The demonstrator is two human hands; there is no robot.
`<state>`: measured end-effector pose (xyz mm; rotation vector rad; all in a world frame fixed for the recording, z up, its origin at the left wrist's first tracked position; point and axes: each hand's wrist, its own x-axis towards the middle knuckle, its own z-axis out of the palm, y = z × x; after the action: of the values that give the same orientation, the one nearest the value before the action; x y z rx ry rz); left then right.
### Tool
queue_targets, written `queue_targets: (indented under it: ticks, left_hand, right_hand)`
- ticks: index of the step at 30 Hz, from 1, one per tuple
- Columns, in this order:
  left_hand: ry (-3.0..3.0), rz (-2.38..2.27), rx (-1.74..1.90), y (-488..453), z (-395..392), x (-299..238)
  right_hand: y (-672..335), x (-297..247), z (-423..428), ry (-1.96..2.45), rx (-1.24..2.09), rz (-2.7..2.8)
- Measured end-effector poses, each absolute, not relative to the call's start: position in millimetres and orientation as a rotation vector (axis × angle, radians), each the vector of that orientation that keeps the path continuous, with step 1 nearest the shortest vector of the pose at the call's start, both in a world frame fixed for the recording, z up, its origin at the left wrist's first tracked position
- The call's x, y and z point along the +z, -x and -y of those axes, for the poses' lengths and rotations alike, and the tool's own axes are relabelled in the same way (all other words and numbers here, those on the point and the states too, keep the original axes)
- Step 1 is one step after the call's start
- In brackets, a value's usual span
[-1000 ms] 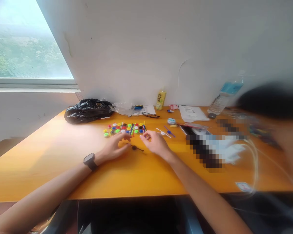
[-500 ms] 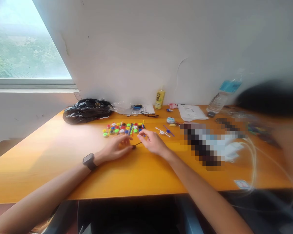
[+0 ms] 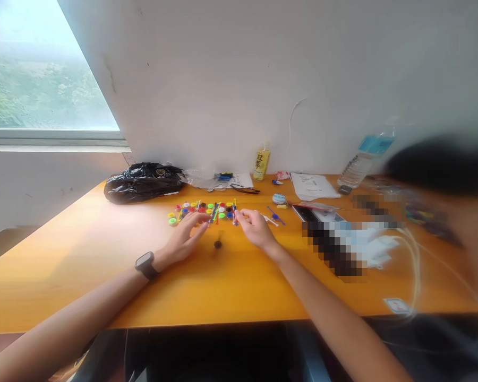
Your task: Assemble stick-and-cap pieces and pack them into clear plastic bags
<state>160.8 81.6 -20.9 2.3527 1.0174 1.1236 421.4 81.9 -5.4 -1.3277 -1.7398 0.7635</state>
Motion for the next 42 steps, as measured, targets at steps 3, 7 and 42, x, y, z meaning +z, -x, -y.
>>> queue_targets:
  ticks: [3, 7, 42]
  left_hand:
    - [-2.360, -0.995, 1.094, -161, -81, -20]
    - [-2.349, -0.992, 1.088, -161, -81, -20]
    - [-2.052, -1.728, 1.012, -66, -168, -34]
  right_hand:
    - [-418, -7, -76, 1.405, 0.606, 1.875]
    - [-410, -6, -67, 1.472, 0.392, 2.077]
    - [-422, -20, -84, 1.572, 0.284, 2.069]
